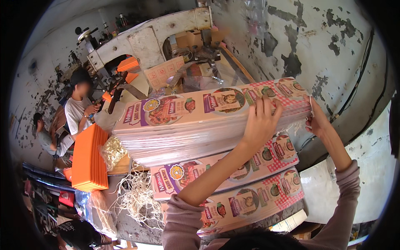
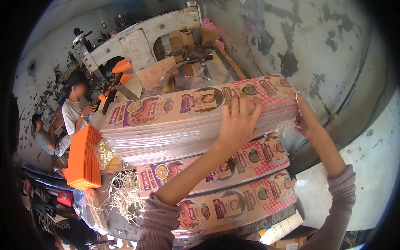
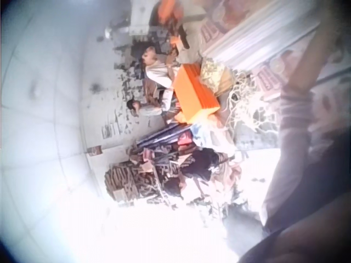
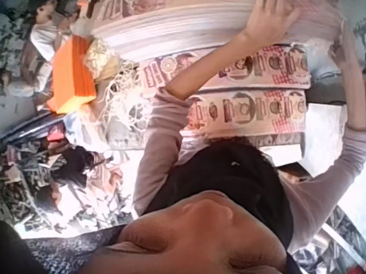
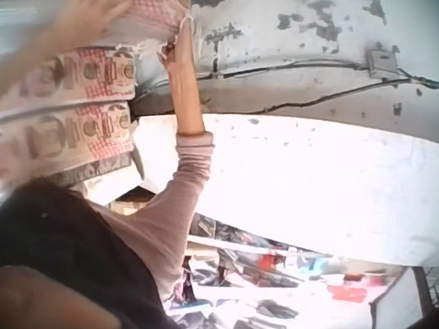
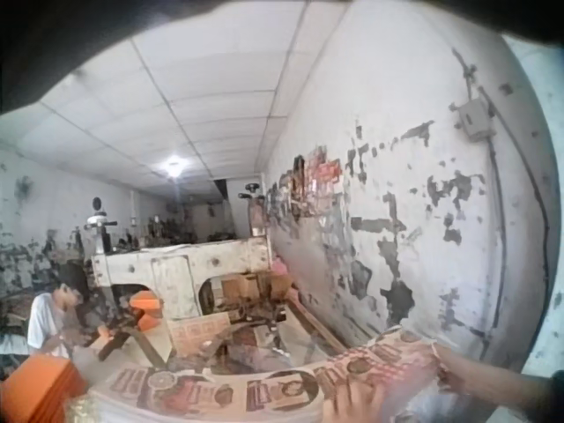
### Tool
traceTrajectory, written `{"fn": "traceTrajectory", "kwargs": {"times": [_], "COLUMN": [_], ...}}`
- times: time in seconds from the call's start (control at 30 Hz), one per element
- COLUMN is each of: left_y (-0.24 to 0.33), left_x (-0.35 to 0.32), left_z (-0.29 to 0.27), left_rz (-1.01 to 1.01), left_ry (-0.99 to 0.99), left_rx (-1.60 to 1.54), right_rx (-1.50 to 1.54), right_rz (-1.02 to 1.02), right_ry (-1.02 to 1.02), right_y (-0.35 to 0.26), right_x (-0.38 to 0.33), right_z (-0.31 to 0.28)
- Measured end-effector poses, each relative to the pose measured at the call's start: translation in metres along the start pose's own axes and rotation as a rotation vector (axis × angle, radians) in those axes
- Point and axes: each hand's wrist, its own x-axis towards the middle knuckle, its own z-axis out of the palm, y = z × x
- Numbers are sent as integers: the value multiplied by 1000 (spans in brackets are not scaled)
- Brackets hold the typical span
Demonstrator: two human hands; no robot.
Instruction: The person organizes printed packaging strips by picking up bundles, flipping and aligning them by hand, and restacking them on the table.
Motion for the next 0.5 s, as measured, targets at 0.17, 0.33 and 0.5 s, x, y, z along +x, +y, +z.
{"fn": "traceTrajectory", "kwargs": {"times": [0.17, 0.33, 0.5], "left_y": [12, 23, 28], "left_x": [-19, -29, -37], "left_z": [0, -3, -2], "left_rz": [12, 59, 25], "left_ry": [64, 169, 177], "left_rx": [6, 75, 108], "right_rx": [101, -42, 172], "right_rz": [-28, -172, -106], "right_ry": [-6, -361, -392], "right_y": [30, 50, 33], "right_x": [-17, 13, -3], "right_z": [-10, -92, -48]}}
